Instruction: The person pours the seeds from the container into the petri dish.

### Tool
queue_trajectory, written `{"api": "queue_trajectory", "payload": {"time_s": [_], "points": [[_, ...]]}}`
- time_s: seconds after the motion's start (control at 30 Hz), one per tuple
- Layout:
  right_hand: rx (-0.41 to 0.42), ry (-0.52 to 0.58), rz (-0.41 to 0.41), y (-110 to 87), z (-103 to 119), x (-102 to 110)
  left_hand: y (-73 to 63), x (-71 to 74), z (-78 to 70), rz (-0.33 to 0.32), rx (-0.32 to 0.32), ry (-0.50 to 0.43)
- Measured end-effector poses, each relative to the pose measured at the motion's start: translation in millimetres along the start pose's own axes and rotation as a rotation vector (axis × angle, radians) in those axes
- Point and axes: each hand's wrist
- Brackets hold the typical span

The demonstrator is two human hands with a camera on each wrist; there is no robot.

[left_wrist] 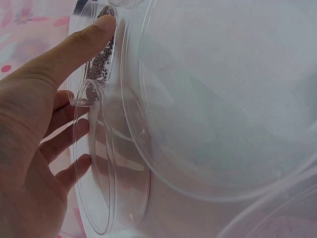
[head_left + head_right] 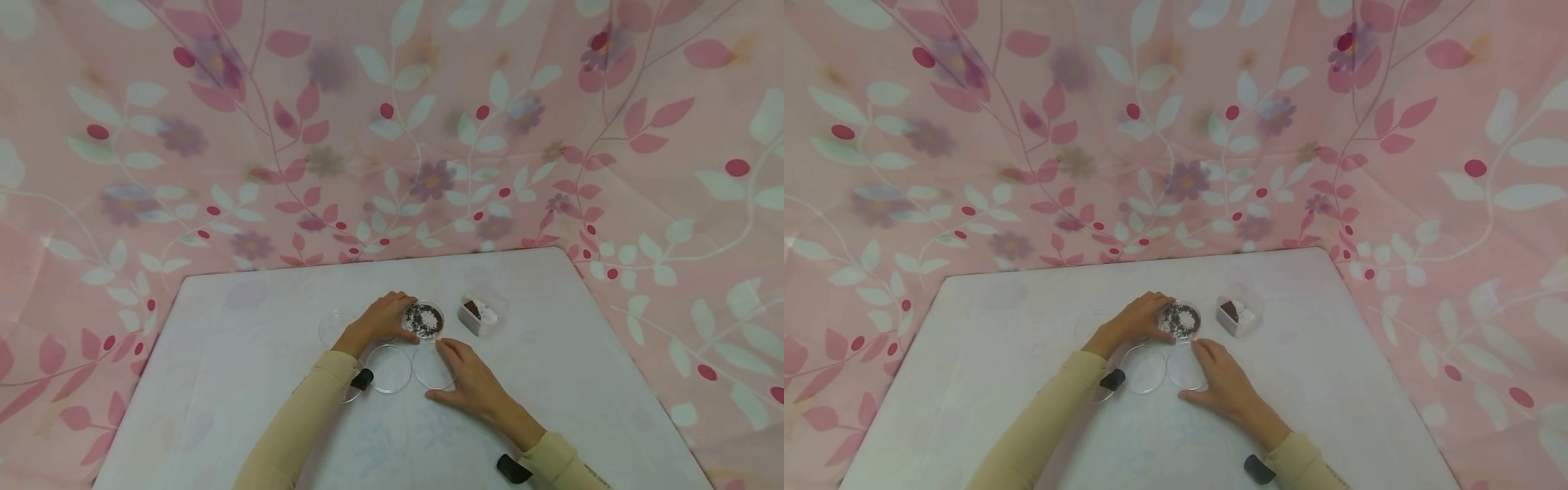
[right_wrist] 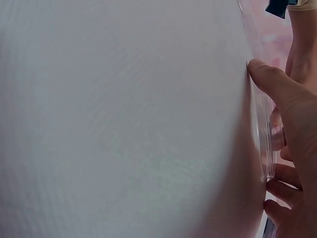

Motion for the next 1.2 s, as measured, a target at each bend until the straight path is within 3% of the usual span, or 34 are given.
{"api": "queue_trajectory", "payload": {"time_s": [0.17,0.43,0.7,1.2], "points": [[-0.001,-0.018,-0.026,-1.2,-0.7,-1.8,-0.1,0.8,-0.9,0.002,0.006,-0.005],[-0.033,-0.024,-0.002,-1.0,-0.2,0.8,-0.3,0.9,-0.1,-0.005,-0.002,-0.015],[-0.014,0.006,-0.017,5.7,-2.2,16.9,-1.4,1.8,-0.3,-0.003,-0.019,-0.021],[0.057,-0.056,-0.21,57.1,-25.0,56.9,-1.4,2.3,-1.7,0.015,-0.007,-0.026]]}}
Point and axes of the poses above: each hand's wrist, its own y-axis towards the middle knuckle, its own x-axis out of the back of the hand, z = x × y, and after that the axes turned 12 degrees about -y, right-handed
